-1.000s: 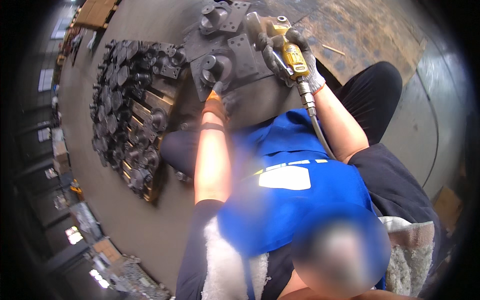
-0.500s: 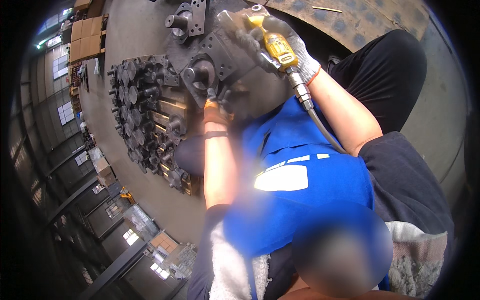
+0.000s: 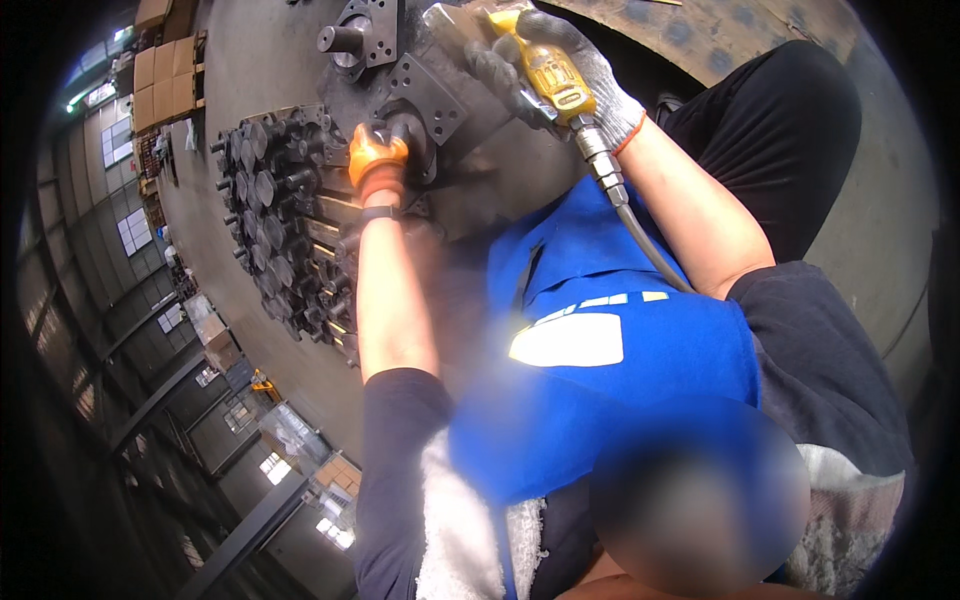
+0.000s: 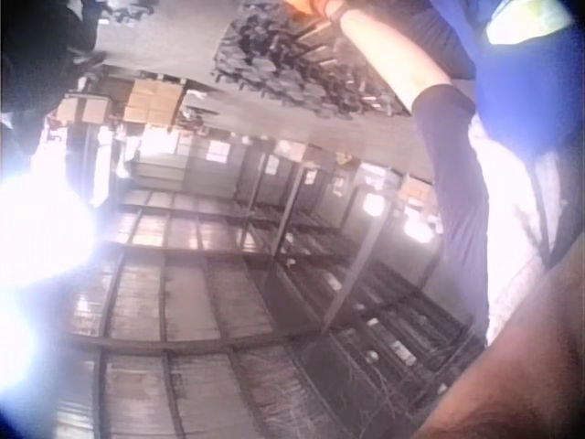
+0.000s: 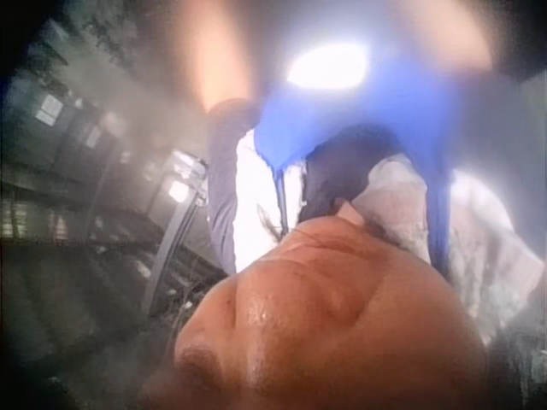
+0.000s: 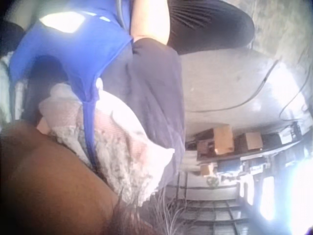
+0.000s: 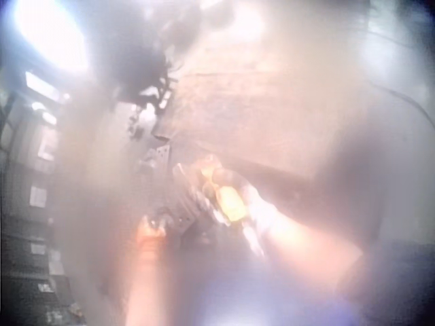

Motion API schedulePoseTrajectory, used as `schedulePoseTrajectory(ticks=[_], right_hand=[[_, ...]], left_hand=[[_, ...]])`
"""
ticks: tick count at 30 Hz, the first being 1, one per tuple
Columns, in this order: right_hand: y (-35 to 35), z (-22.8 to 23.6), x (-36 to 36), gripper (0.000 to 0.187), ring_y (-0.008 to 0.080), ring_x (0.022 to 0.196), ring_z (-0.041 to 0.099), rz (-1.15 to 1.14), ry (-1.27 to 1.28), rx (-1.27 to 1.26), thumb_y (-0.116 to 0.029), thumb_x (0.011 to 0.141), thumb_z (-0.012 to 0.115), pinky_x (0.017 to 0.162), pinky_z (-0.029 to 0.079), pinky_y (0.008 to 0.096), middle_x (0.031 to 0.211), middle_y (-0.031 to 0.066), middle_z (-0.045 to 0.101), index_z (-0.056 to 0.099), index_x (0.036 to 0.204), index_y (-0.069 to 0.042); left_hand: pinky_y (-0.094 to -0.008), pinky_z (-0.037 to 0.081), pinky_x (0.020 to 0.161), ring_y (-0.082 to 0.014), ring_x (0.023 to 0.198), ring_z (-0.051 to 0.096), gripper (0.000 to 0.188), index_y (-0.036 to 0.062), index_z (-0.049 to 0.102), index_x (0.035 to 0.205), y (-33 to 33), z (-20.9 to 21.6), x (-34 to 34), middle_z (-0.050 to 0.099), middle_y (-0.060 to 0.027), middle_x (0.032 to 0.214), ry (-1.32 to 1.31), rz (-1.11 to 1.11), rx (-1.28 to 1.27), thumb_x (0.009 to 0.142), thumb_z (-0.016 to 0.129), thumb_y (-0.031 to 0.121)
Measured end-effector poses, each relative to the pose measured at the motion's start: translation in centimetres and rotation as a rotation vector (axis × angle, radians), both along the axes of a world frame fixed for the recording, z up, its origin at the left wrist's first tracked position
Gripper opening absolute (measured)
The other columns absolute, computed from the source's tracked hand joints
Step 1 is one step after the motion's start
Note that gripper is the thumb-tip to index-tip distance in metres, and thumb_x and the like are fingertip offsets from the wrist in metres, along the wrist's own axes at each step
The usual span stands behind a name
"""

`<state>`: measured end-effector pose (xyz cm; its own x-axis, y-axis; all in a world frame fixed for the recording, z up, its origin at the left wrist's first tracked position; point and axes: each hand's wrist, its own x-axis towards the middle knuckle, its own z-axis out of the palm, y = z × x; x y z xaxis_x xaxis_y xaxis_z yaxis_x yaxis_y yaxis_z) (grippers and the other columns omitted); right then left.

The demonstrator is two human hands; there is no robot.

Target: The person sits on the floor and uses a handheld angle grinder to smooth the surface of metal parts. They hold each part with a gloved hand and move the grinder across the surface, then place the finished part aside and pick up another.

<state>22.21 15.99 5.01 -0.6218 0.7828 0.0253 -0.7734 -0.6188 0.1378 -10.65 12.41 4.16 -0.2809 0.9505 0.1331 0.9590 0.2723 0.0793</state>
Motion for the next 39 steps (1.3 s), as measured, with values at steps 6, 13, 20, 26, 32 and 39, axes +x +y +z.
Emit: schedulePoseTrajectory(ticks=[6, 13, 20, 26, 32, 39], right_hand=[[-0.5, 1.3, -0.4, 0.038, 0.0281, 0.087, 0.070, 0.070, 0.039, 0.008, -0.018, 0.087, 0.070, 0.082, 0.061, 0.0377, 0.090, 0.0129, 0.067, 0.056, 0.117, 0.001], [-2.0, -0.4, -1.0, 0.046, 0.0273, 0.092, 0.068, 0.348, 0.296, -0.106, -0.026, 0.091, 0.064, 0.080, 0.060, 0.0367, 0.120, 0.0226, 0.059, 0.051, 0.127, 0.001], [-5.8, -0.3, -2.8, 0.043, 0.0208, 0.081, 0.062, 0.529, 0.325, -0.128, -0.023, 0.093, 0.062, 0.070, 0.057, 0.0299, 0.105, 0.0161, 0.061, 0.050, 0.127, -0.001], [-5.8, 0.6, -2.8, 0.047, 0.0231, 0.077, 0.061, 0.565, 0.221, -0.087, -0.027, 0.092, 0.063, 0.067, 0.056, 0.0310, 0.102, 0.0174, 0.060, 0.048, 0.124, 0.004], [-5.4, 2.1, -1.3, 0.047, 0.0269, 0.081, 0.069, 0.379, -0.318, 0.153, -0.025, 0.093, 0.060, 0.066, 0.061, 0.0300, 0.101, 0.0223, 0.065, 0.048, 0.128, 0.003], [-7.4, 3.7, -2.0, 0.031, 0.0187, 0.070, 0.067, 0.449, -0.859, 0.169, -0.018, 0.088, 0.066, 0.064, 0.058, 0.0265, 0.089, 0.0155, 0.068, 0.058, 0.105, 0.006]], left_hand=[[-0.0421, 0.053, 0.081, -0.0371, 0.090, 0.068, 0.042, 0.0036, 0.061, 0.092, -1.3, -0.7, 4.7, 0.070, -0.0186, 0.092, 0.014, 0.467, 0.031, 0.072, 0.074, 0.039], [-0.0338, 0.058, 0.076, -0.0275, 0.098, 0.068, 0.067, -0.0008, 0.060, 0.122, -2.8, 2.9, 6.2, 0.068, -0.0140, 0.112, -1.343, 0.761, 0.143, 0.089, 0.054, 0.056], [-0.0286, 0.052, 0.067, -0.0260, 0.095, 0.069, 0.066, 0.0038, 0.059, 0.126, -14.1, 5.0, 11.9, 0.068, -0.0130, 0.115, -1.806, 0.344, -0.377, 0.094, 0.050, 0.060], [-0.0307, 0.054, 0.070, -0.0254, 0.094, 0.069, 0.060, 0.0049, 0.058, 0.129, -15.8, 5.8, 16.1, 0.067, -0.0130, 0.116, -1.588, -0.317, -0.318, 0.095, 0.053, 0.054], [-0.0329, 0.054, 0.074, -0.0241, 0.097, 0.068, 0.058, 0.0070, 0.057, 0.130, -15.1, 4.2, 17.5, 0.066, -0.0130, 0.118, -2.129, -0.207, -0.382, 0.095, 0.055, 0.053], [-0.0326, 0.058, 0.071, -0.0205, 0.095, 0.067, 0.063, 0.0102, 0.050, 0.133, -16.1, 3.9, 19.1, 0.065, -0.0088, 0.114, -2.428, -0.171, -0.326, 0.090, 0.061, 0.055]])
